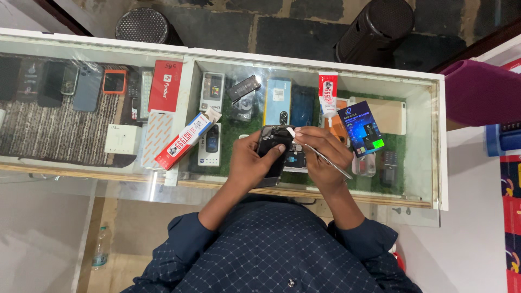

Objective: The person reassembles a disassembled smartphone on a glass display counter. They wipe the back cover with a tissue, place it onto the phone chassis, and press the edges to secure it. The person then powers on the device and navigates the touchscreen to verify functionality.

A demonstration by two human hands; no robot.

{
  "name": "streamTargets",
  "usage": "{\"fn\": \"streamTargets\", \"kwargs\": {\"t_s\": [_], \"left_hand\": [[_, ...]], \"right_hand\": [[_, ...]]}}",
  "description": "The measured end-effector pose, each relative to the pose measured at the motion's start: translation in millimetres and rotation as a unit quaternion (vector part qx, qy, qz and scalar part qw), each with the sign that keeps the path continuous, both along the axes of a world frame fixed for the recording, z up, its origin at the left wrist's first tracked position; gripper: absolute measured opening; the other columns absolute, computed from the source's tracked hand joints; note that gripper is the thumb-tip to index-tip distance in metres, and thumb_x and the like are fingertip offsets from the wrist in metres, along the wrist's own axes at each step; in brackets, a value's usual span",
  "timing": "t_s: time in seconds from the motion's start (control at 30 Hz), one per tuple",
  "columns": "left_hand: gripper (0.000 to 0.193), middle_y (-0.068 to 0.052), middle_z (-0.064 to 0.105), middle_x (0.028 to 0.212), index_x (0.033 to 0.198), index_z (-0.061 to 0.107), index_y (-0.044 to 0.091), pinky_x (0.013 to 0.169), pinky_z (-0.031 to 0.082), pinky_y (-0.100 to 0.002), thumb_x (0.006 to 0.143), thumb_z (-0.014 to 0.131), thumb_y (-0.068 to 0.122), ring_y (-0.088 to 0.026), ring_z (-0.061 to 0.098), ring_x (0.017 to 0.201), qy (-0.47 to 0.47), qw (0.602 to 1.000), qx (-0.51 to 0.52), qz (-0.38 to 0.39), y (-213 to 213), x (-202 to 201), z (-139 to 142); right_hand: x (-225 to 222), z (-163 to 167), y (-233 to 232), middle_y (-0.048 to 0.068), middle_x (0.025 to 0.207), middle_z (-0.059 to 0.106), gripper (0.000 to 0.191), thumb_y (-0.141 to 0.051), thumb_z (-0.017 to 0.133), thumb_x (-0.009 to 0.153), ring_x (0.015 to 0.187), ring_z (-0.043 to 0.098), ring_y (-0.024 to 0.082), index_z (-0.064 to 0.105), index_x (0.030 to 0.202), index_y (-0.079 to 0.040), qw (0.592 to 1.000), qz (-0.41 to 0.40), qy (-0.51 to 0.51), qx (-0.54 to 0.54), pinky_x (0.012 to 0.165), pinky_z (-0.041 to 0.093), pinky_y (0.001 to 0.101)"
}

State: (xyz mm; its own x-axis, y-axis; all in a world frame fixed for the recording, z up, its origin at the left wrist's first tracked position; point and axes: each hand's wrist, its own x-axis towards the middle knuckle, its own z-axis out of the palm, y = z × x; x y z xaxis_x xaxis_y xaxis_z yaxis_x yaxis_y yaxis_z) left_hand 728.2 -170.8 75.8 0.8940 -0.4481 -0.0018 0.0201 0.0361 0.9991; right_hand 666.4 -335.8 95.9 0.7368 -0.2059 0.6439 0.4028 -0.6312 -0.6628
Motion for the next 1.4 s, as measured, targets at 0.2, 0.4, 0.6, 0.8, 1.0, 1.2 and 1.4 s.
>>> {"fn": "streamTargets", "kwargs": {"t_s": [0.2, 0.4, 0.6, 0.8, 1.0, 1.2, 1.4], "left_hand": [[0.025, -0.003, 0.080, 0.088, 0.114, 0.075, 0.001, 0.068, 0.056, -0.022, 0.089, 0.074, 0.003, -0.003, 0.067, 0.076, -0.024, 0.999, 0.040, -0.001, 0.1, 2.3, 5.7], [0.024, -0.003, 0.078, 0.084, 0.112, 0.076, 0.001, 0.064, 0.054, -0.022, 0.089, 0.074, 0.004, -0.002, 0.065, 0.072, -0.022, 0.999, 0.044, -0.002, -2.0, 4.7, 1.6], [0.023, -0.002, 0.078, 0.083, 0.112, 0.076, 0.002, 0.064, 0.054, -0.022, 0.089, 0.074, 0.004, -0.002, 0.065, 0.072, -0.021, 0.999, 0.042, -0.006, -2.9, 3.8, 2.8], [0.023, -0.004, 0.076, 0.075, 0.111, 0.077, 0.003, 0.059, 0.051, -0.024, 0.088, 0.075, 0.006, -0.003, 0.063, 0.065, -0.019, 0.994, 0.103, -0.009, -2.0, 2.3, 10.3], [0.023, -0.002, 0.077, 0.081, 0.111, 0.075, 0.003, 0.063, 0.053, -0.022, 0.089, 0.073, 0.007, -0.001, 0.064, 0.071, -0.031, 0.999, 0.043, -0.012, -3.5, -1.1, 8.6], [0.022, -0.002, 0.076, 0.079, 0.111, 0.076, 0.003, 0.061, 0.052, -0.023, 0.089, 0.074, 0.007, -0.002, 0.062, 0.068, -0.029, 0.997, 0.066, -0.010, -1.9, -2.0, 7.6], [0.023, -0.002, 0.077, 0.080, 0.110, 0.076, 0.003, 0.062, 0.052, -0.023, 0.088, 0.074, 0.007, -0.002, 0.063, 0.068, -0.026, 0.997, 0.074, -0.015, -2.9, -2.1, 4.6]], "right_hand": [[2.8, 3.2, -2.9, 0.012, 0.105, 0.075, 0.018, 0.012, 0.075, 0.088, 0.096, 0.075, 0.022, 0.075, 0.102, 0.001, 1.000, 0.011, -0.001, -0.010, 0.083, 0.061, 0.0293], [2.7, 4.9, -3.2, 0.011, 0.106, 0.075, 0.020, 0.013, 0.074, 0.088, 0.097, 0.075, 0.022, 0.075, 0.103, 0.001, 1.000, 0.019, 0.011, -0.007, 0.085, 0.061, 0.0291], [1.0, 4.0, -1.9, 0.010, 0.106, 0.075, 0.019, 0.011, 0.075, 0.087, 0.097, 0.075, 0.021, 0.076, 0.102, 0.000, 1.000, 0.003, 0.009, -0.024, 0.086, 0.062, 0.0300], [-1.2, 4.1, -1.3, 0.009, 0.106, 0.075, 0.020, 0.010, 0.076, 0.087, 0.097, 0.075, 0.021, 0.076, 0.103, -0.001, 0.999, -0.004, 0.002, -0.033, 0.085, 0.063, 0.0295], [-4.1, 6.6, -2.3, 0.009, 0.105, 0.076, 0.018, 0.009, 0.076, 0.087, 0.095, 0.076, 0.021, 0.076, 0.102, -0.001, 0.999, -0.002, 0.015, -0.034, 0.083, 0.062, 0.0300], [-4.7, 9.5, -0.5, 0.010, 0.105, 0.075, 0.017, 0.011, 0.075, 0.088, 0.095, 0.075, 0.022, 0.075, 0.101, -0.001, 0.999, 0.009, -0.002, -0.036, 0.083, 0.062, 0.0297], [-9.7, 10.1, 3.0, 0.012, 0.104, 0.075, 0.018, 0.011, 0.075, 0.087, 0.096, 0.075, 0.024, 0.074, 0.102, 0.000, 0.998, -0.013, -0.002, -0.059, 0.084, 0.061, 0.0312]]}}
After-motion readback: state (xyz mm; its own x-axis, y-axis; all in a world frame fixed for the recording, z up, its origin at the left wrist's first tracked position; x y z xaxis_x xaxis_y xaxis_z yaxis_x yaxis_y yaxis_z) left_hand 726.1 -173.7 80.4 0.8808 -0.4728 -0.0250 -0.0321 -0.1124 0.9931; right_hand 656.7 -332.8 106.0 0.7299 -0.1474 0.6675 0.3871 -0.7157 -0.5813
